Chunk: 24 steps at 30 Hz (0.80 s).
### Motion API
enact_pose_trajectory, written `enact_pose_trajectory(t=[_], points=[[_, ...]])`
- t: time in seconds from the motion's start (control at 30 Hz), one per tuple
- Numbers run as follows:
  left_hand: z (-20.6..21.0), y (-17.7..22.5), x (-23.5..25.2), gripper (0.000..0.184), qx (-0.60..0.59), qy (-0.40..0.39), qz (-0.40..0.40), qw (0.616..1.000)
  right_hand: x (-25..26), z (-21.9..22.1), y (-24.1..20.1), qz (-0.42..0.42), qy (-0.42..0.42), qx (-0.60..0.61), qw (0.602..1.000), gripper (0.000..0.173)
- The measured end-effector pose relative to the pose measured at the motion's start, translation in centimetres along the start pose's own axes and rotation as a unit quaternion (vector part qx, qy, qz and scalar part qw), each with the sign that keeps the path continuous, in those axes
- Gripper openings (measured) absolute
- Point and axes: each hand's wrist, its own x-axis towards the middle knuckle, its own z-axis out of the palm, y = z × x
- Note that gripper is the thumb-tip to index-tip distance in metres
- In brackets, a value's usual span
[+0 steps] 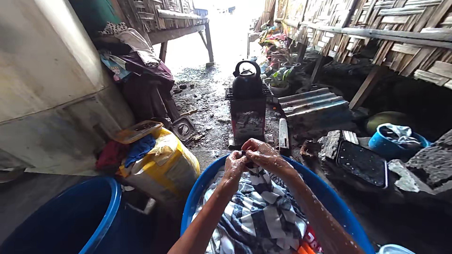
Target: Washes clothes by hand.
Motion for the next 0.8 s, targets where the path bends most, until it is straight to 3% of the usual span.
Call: enact_pose_trajectory(t=[0.23, 0.5, 0.67, 0.8], points=[[-0.4, -0.7, 0.3, 0.009, -0.036, 0.067, 0.002, 0.997, 0.7, 0.1, 2.5, 0.078, -0.071, -0.049, 0.993, 0.028], [-0.1, -0.5, 0.7, 0.012, 0.026, 0.001, 0.049, 0.998, 1.0, 0.8, 4.6, 0.088, -0.053, 0.133, 0.986, 0.039], [-0.8, -1.6, 1.4, 0.019, 0.12, 0.028, 0.076, 0.99, 1.0, 1.5, 4.3, 0.063, -0.08, 0.118, 0.988, 0.023], [-1.2, -0.7, 1.1, 0.026, 0.182, 0.045, 0.081, 0.979, 0.9, 1.2, 4.0, 0.047, -0.019, 0.214, 0.975, 0.024]])
